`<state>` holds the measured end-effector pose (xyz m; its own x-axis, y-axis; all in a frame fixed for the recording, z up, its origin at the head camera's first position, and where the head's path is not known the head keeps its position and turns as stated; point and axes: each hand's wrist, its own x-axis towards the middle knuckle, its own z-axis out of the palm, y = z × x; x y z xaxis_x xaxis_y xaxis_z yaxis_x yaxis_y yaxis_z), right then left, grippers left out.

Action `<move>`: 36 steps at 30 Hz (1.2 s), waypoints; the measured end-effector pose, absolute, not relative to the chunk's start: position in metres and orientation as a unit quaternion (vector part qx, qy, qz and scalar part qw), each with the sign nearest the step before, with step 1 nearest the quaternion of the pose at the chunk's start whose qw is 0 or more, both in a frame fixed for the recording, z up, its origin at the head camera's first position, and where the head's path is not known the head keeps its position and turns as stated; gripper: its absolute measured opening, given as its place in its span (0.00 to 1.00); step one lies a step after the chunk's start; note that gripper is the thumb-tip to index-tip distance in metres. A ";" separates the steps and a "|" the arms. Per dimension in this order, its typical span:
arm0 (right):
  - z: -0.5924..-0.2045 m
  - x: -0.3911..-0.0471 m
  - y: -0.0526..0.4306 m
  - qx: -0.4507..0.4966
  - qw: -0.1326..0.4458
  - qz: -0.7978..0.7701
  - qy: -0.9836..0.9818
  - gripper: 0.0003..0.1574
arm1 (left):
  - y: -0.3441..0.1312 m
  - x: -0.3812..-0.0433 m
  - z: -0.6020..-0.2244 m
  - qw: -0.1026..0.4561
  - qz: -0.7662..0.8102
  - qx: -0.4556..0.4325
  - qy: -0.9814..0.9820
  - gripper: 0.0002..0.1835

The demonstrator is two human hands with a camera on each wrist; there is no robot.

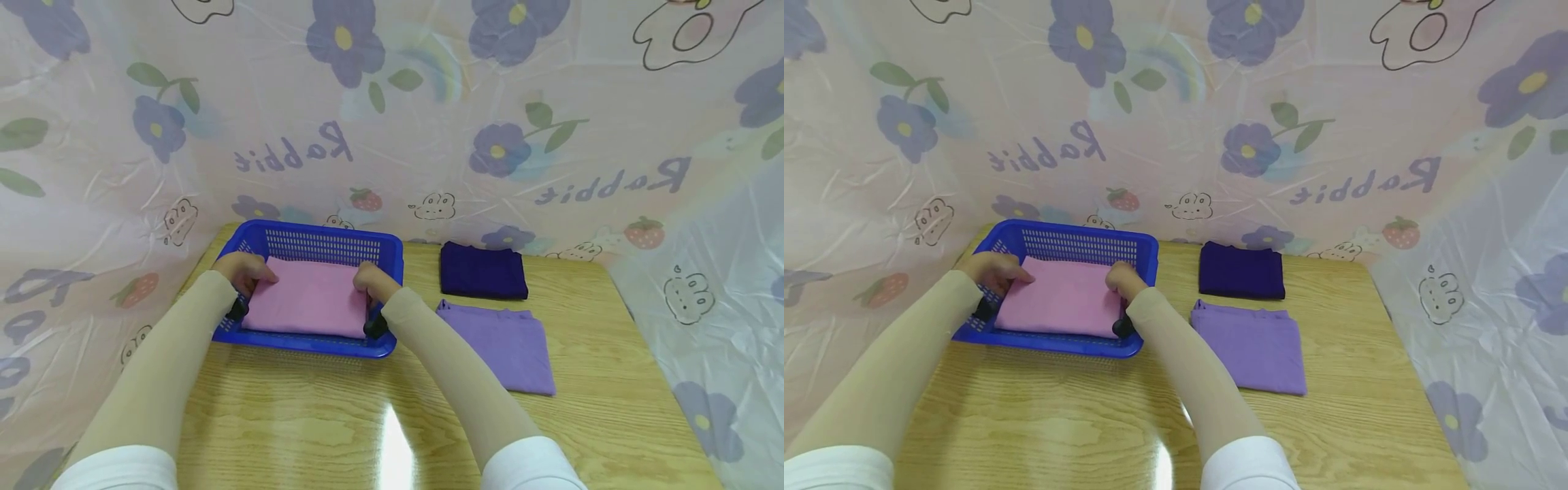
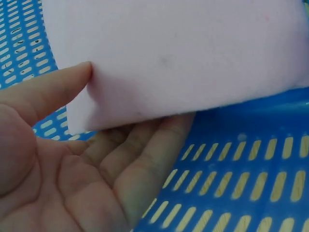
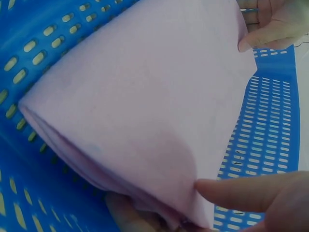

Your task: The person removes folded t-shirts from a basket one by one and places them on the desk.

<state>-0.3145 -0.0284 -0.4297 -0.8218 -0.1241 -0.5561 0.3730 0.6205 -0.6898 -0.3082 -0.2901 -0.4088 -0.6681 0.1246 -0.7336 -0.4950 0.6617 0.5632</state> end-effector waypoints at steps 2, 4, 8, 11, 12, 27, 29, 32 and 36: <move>-0.429 -0.315 -0.029 0.073 0.291 -0.428 0.852 0.34 | -0.290 -0.309 -0.409 0.394 0.397 -0.115 0.821 0.41; -0.429 -0.315 -0.029 0.074 0.293 -0.428 0.852 0.35 | -0.291 -0.309 -0.410 0.393 0.398 -0.117 0.820 0.42; -0.429 -0.314 -0.029 0.074 0.293 -0.431 0.850 0.37 | -0.293 -0.310 -0.412 0.395 0.401 -0.113 0.819 0.41; -0.430 -0.313 -0.031 0.080 0.289 -0.438 0.848 0.38 | -0.294 -0.310 -0.414 0.396 0.398 -0.106 0.821 0.39; -0.430 -0.313 -0.031 0.082 0.286 -0.439 0.848 0.37 | -0.294 -0.310 -0.414 0.395 0.396 -0.104 0.822 0.39; -0.435 -0.312 -0.030 0.109 0.266 -0.483 0.827 0.19 | -0.294 -0.305 -0.410 0.393 0.393 -0.106 0.825 0.40; -0.435 -0.310 -0.030 0.114 0.259 -0.510 0.812 0.18 | -0.294 -0.305 -0.410 0.393 0.387 -0.105 0.828 0.40; -0.433 -0.304 -0.028 0.114 0.246 -0.544 0.794 0.19 | -0.294 -0.308 -0.411 0.393 0.381 -0.103 0.831 0.41; -0.429 -0.300 -0.025 0.109 0.249 -0.564 0.780 0.19 | -0.300 -0.315 -0.419 0.396 0.387 -0.101 0.827 0.43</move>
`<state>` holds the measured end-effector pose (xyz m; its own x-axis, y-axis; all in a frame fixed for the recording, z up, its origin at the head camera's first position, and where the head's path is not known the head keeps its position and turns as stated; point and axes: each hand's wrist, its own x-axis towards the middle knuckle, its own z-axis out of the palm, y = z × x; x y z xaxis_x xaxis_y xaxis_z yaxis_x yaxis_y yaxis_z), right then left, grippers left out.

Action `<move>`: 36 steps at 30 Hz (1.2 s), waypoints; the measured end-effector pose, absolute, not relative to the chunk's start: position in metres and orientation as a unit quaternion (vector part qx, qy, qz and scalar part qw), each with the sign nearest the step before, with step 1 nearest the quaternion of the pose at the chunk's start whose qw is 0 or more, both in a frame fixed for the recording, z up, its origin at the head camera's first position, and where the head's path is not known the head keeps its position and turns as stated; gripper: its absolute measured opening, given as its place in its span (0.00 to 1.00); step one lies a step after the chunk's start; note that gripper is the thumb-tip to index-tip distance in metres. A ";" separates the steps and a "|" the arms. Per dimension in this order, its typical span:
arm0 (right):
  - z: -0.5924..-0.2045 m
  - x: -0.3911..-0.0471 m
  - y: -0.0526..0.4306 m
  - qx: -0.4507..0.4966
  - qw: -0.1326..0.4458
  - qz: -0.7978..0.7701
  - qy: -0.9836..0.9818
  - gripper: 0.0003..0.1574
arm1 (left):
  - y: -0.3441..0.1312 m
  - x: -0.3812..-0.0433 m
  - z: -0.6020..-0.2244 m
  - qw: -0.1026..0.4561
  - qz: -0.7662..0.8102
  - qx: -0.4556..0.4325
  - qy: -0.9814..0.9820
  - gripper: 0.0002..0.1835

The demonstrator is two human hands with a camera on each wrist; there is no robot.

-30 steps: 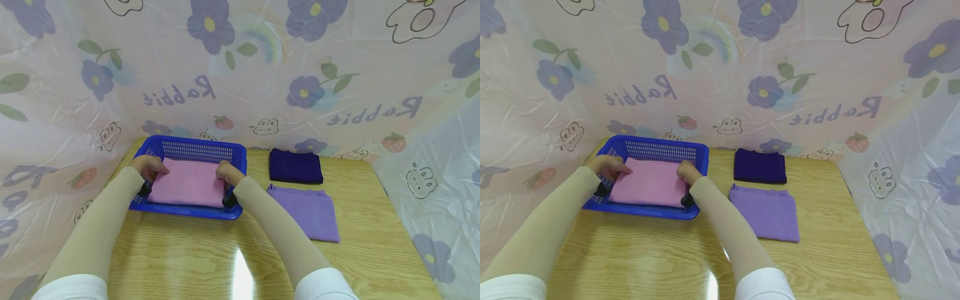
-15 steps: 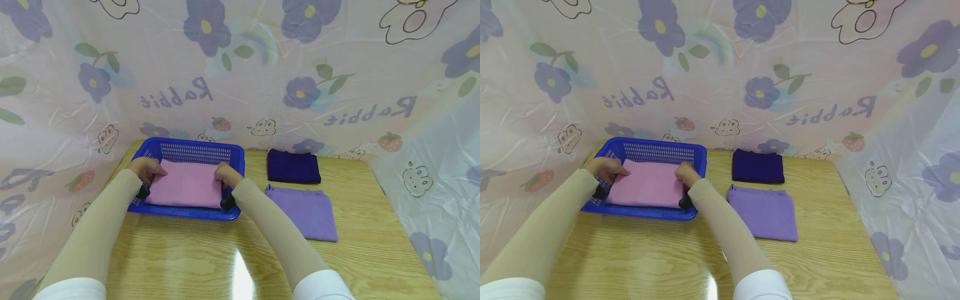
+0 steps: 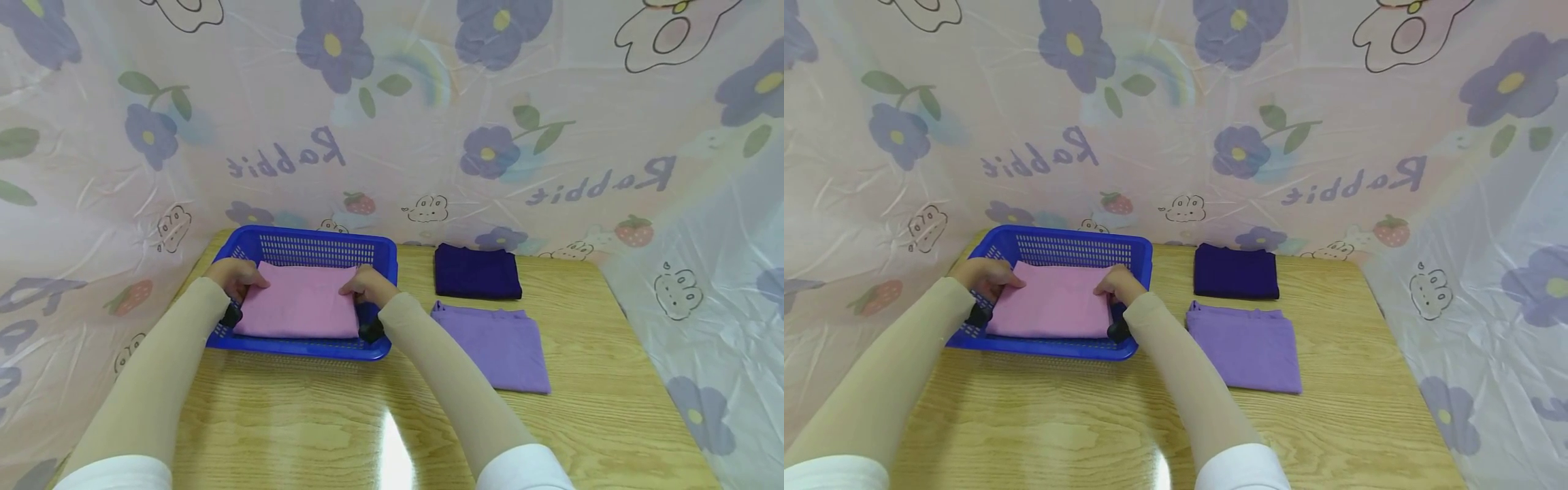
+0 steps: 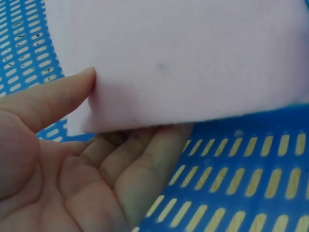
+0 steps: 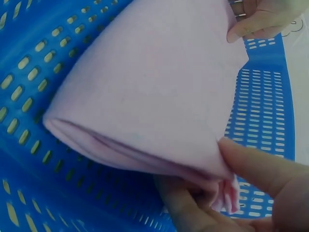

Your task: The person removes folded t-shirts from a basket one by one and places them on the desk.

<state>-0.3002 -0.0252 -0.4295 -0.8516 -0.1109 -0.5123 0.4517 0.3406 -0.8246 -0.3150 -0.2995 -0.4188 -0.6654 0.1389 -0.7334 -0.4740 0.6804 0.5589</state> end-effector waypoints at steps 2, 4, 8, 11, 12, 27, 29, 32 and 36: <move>-0.431 -0.303 -0.024 0.112 0.260 -0.568 0.773 0.19 | -0.301 -0.316 -0.421 0.396 0.389 -0.103 0.825 0.44; -0.434 -0.308 -0.023 0.115 0.268 -0.565 0.772 0.18 | -0.300 -0.316 -0.420 0.397 0.388 -0.104 0.825 0.44; -0.440 -0.318 -0.023 0.123 0.281 -0.551 0.776 0.16 | -0.293 -0.309 -0.412 0.396 0.391 -0.113 0.823 0.41; -0.436 -0.314 -0.023 0.124 0.284 -0.543 0.780 0.14 | -0.291 -0.307 -0.408 0.396 0.394 -0.115 0.822 0.40; -0.432 -0.310 -0.023 0.125 0.283 -0.540 0.782 0.14 | -0.290 -0.306 -0.408 0.394 0.393 -0.116 0.823 0.40; -0.425 -0.304 -0.018 0.101 0.361 -0.507 0.776 0.15 | -0.286 -0.304 -0.405 0.399 0.379 -0.117 0.827 0.39; -0.425 -0.304 -0.019 0.101 0.368 -0.508 0.772 0.15 | -0.286 -0.305 -0.406 0.401 0.380 -0.118 0.825 0.39; -0.425 -0.304 -0.019 0.099 0.373 -0.508 0.770 0.15 | -0.286 -0.305 -0.406 0.402 0.386 -0.121 0.822 0.39; -0.424 -0.304 -0.020 0.091 0.374 -0.507 0.771 0.15 | -0.290 -0.306 -0.409 0.399 0.398 -0.125 0.817 0.38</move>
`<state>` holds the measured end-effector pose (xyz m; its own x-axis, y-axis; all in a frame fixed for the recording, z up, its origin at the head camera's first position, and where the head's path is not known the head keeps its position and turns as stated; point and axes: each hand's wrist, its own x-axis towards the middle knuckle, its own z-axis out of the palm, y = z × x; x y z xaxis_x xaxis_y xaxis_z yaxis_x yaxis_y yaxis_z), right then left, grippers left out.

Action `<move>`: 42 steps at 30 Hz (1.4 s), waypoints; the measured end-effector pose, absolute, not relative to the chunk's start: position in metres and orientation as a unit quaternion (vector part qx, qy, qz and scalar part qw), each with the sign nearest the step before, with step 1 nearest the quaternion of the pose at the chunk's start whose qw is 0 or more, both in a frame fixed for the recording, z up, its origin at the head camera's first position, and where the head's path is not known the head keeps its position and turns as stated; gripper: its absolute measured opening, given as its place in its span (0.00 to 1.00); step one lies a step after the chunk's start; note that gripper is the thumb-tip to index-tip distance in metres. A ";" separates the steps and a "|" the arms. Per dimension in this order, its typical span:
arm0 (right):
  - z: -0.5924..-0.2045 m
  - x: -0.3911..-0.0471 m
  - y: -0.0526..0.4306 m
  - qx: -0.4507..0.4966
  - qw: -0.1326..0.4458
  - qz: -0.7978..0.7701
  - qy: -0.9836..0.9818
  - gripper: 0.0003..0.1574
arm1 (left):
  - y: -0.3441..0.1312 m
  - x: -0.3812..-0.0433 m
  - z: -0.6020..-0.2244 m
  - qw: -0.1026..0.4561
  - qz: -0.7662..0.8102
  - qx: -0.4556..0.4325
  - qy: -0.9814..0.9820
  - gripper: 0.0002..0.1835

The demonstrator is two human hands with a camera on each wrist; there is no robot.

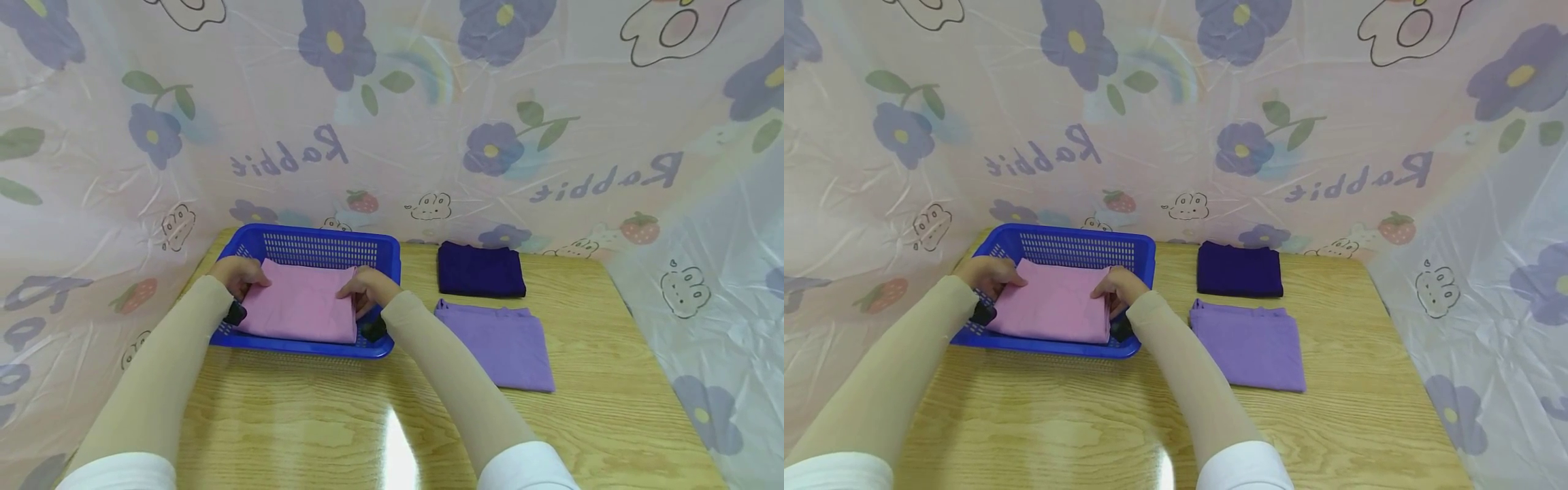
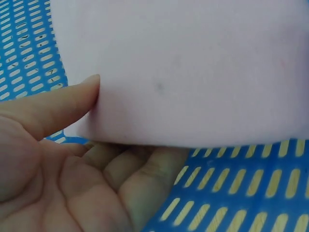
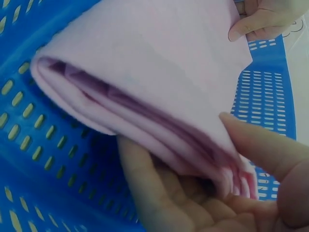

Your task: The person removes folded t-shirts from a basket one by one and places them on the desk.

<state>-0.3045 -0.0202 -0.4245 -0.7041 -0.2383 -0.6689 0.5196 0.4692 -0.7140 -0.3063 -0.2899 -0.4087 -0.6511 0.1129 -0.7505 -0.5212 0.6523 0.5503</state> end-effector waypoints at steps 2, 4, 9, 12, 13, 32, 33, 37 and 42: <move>-0.424 -0.305 -0.021 0.094 0.374 -0.508 0.770 0.15 | -0.292 -0.307 -0.410 0.395 0.402 -0.122 0.817 0.38; -0.422 -0.305 -0.021 0.098 0.374 -0.509 0.769 0.16 | -0.293 -0.307 -0.410 0.394 0.410 -0.119 0.814 0.37; -0.416 -0.305 -0.020 0.091 0.373 -0.515 0.766 0.14 | -0.296 -0.305 -0.405 0.392 0.425 -0.101 0.810 0.39; -0.411 -0.306 -0.019 0.080 0.374 -0.517 0.766 0.14 | -0.297 -0.303 -0.399 0.385 0.414 -0.086 0.820 0.39; -0.410 -0.306 -0.019 0.078 0.373 -0.518 0.765 0.15 | -0.297 -0.303 -0.398 0.383 0.408 -0.080 0.825 0.37; -0.374 -0.310 0.010 0.023 0.376 -0.583 0.720 0.14 | -0.301 -0.293 -0.367 0.327 0.487 -0.005 0.810 0.13; -0.371 -0.309 0.012 0.018 0.376 -0.585 0.718 0.15 | -0.301 -0.292 -0.365 0.323 0.486 -0.001 0.812 0.13; -0.360 -0.307 0.020 0.005 0.384 -0.599 0.703 0.19 | -0.300 -0.287 -0.354 0.306 0.483 0.014 0.820 0.15; -0.348 -0.305 0.035 -0.014 0.386 -0.618 0.685 0.25 | -0.295 -0.283 -0.341 0.301 0.487 0.040 0.819 0.28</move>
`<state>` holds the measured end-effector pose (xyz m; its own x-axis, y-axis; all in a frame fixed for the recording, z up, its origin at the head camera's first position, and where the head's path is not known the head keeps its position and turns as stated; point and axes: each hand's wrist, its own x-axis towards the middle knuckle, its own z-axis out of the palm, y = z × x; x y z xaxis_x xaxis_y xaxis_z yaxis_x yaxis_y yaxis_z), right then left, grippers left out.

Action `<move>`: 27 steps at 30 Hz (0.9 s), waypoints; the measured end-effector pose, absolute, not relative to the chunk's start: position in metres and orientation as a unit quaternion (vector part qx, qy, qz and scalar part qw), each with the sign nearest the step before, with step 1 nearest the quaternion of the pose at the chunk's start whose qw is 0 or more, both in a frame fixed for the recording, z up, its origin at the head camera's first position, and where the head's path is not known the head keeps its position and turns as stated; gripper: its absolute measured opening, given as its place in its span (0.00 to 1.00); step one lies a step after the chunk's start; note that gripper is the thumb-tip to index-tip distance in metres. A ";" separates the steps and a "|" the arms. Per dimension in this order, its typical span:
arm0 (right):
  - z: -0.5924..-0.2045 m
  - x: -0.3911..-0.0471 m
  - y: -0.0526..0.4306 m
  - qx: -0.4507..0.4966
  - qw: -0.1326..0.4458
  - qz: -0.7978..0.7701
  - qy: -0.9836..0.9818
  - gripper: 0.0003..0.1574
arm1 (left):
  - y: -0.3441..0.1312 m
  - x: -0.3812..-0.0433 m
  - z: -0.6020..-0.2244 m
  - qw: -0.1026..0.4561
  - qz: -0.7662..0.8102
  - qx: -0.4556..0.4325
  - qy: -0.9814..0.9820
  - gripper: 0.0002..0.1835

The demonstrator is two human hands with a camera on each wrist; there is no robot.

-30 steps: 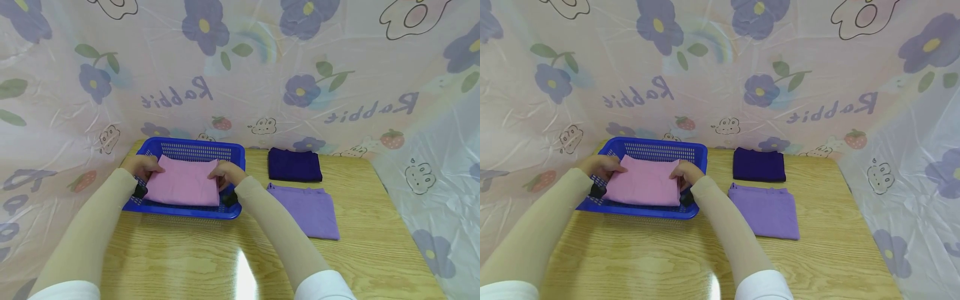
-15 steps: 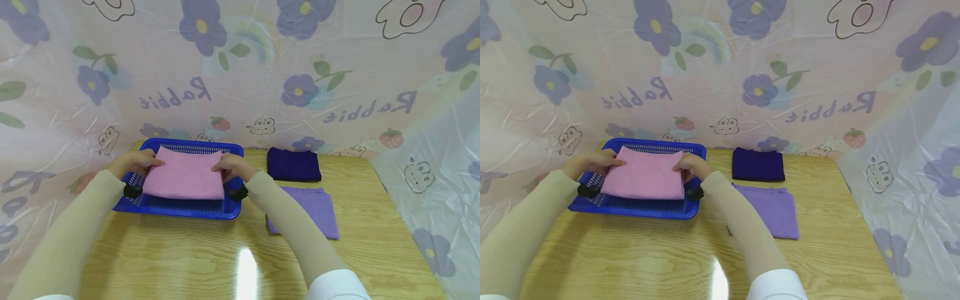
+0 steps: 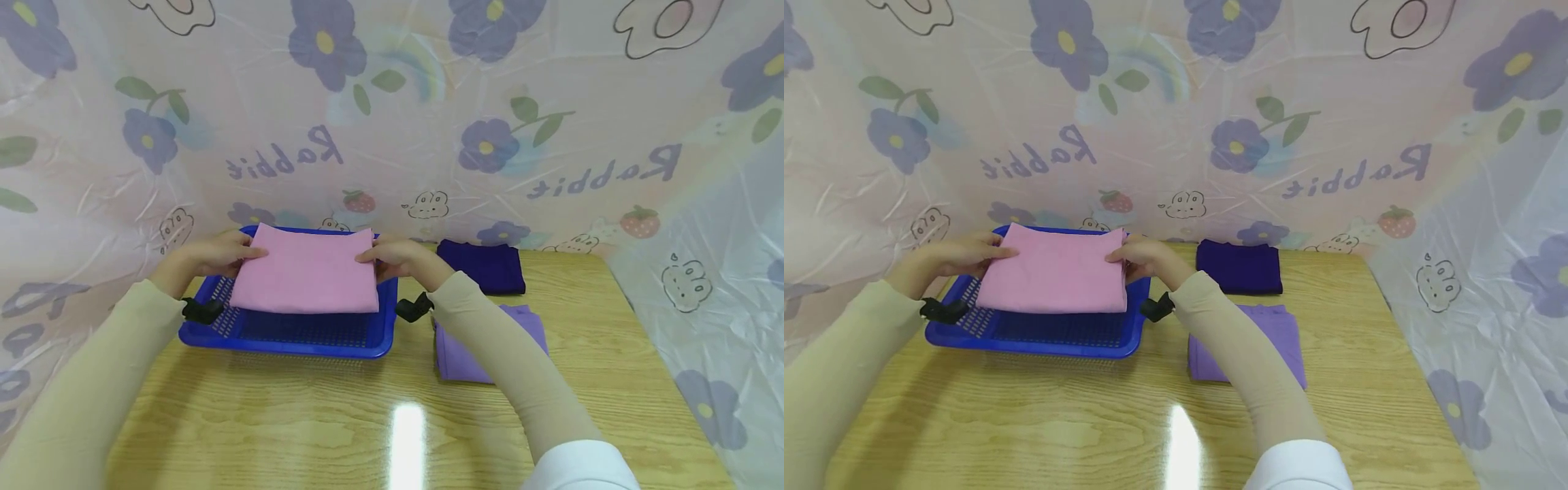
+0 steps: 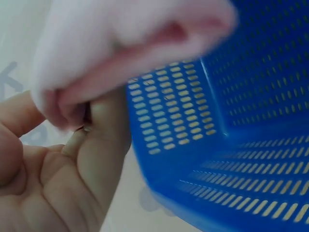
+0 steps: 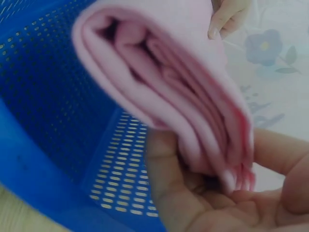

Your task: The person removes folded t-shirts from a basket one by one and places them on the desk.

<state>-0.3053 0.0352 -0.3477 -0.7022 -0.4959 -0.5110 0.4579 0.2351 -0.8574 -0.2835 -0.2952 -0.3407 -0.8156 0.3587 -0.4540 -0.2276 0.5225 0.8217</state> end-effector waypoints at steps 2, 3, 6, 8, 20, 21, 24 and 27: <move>-0.343 -0.304 0.041 -0.029 0.382 -0.624 0.681 0.26 | -0.292 -0.281 -0.336 0.302 0.492 0.048 0.815 0.31; -0.340 -0.303 0.045 -0.037 0.380 -0.627 0.679 0.26 | -0.291 -0.280 -0.334 0.302 0.496 0.053 0.813 0.32; -0.333 -0.300 0.055 -0.059 0.372 -0.632 0.678 0.25 | -0.286 -0.277 -0.327 0.299 0.508 0.060 0.806 0.32; -0.328 -0.298 0.062 -0.069 0.363 -0.630 0.683 0.23 | -0.281 -0.275 -0.322 0.298 0.520 0.065 0.798 0.32; -0.298 -0.281 0.112 -0.123 0.343 -0.608 0.706 0.28 | -0.245 -0.259 -0.306 0.269 0.570 0.083 0.772 0.22; -0.296 -0.280 0.117 -0.128 0.342 -0.606 0.707 0.28 | -0.241 -0.257 -0.305 0.269 0.573 0.087 0.770 0.22; -0.291 -0.273 0.132 -0.144 0.338 -0.606 0.705 0.28 | -0.229 -0.252 -0.303 0.269 0.583 0.093 0.761 0.23; -0.287 -0.266 0.147 -0.147 0.332 -0.603 0.710 0.28 | -0.215 -0.246 -0.300 0.273 0.597 0.101 0.748 0.24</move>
<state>-0.2656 0.1472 -0.2873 -0.7362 -0.6094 -0.2944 0.1923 0.2286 -0.9543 -0.2464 -0.2150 -0.3003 -0.8311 0.4759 -0.2876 -0.1754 0.2663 0.9478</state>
